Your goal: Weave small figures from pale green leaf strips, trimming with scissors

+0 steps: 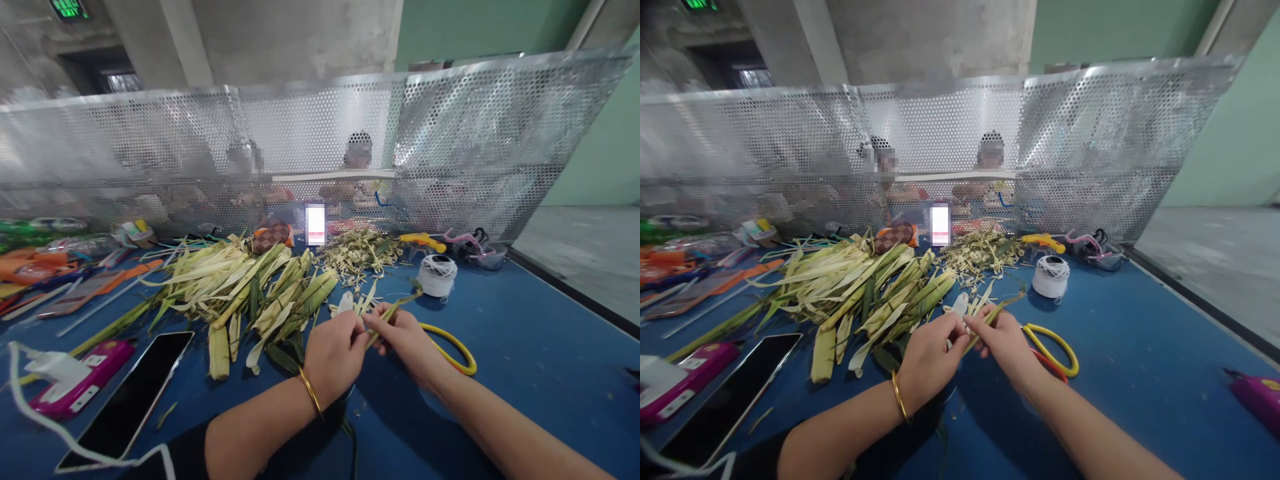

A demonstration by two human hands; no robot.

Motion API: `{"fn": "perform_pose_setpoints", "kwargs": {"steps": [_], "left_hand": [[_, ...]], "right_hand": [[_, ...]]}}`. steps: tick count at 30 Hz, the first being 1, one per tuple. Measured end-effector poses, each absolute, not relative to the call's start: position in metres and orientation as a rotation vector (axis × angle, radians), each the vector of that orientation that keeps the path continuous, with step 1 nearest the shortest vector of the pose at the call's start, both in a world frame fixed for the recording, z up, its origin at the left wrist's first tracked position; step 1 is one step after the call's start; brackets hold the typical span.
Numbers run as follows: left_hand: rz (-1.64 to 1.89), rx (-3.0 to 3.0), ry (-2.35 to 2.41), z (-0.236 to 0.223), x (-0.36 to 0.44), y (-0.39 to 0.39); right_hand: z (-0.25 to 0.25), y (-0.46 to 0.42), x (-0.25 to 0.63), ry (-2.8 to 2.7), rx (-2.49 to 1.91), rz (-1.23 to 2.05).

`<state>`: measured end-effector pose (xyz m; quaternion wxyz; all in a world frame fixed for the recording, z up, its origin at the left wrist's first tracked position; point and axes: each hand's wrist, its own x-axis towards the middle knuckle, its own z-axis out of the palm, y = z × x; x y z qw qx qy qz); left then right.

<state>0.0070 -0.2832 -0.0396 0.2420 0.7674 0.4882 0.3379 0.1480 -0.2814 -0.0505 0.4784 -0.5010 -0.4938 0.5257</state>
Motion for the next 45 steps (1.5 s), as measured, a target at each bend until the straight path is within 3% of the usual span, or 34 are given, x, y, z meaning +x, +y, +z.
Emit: {"fn": "perform_pose_setpoints", "kwargs": {"steps": [6, 11, 27, 41, 44, 45], "left_hand": [[0.977, 1.798, 1.329, -0.042, 0.006, -0.272], [0.814, 1.352, 1.094, -0.039, 0.004, -0.266], [0.652, 1.224, 1.047, -0.038, 0.006, -0.275], [0.659, 1.322, 1.135, -0.04, 0.001, -0.262], [0.712, 1.285, 1.19, -0.039, -0.002, -0.255], [0.729, 1.272, 1.211, -0.038, -0.004, -0.253]], "right_hand": [[-0.05, -0.279, 0.151, -1.122, -1.146, 1.195], [-0.051, -0.275, 0.156, -1.046, -1.176, 1.207], [-0.044, -0.265, 0.172, -0.837, -1.11, 1.248], [-0.043, -0.253, 0.199, -1.224, -1.448, 1.082], [-0.033, -0.264, 0.22, -1.459, -1.638, 0.908], [-0.031, -0.269, 0.225, -1.707, -1.861, 0.671]]}}
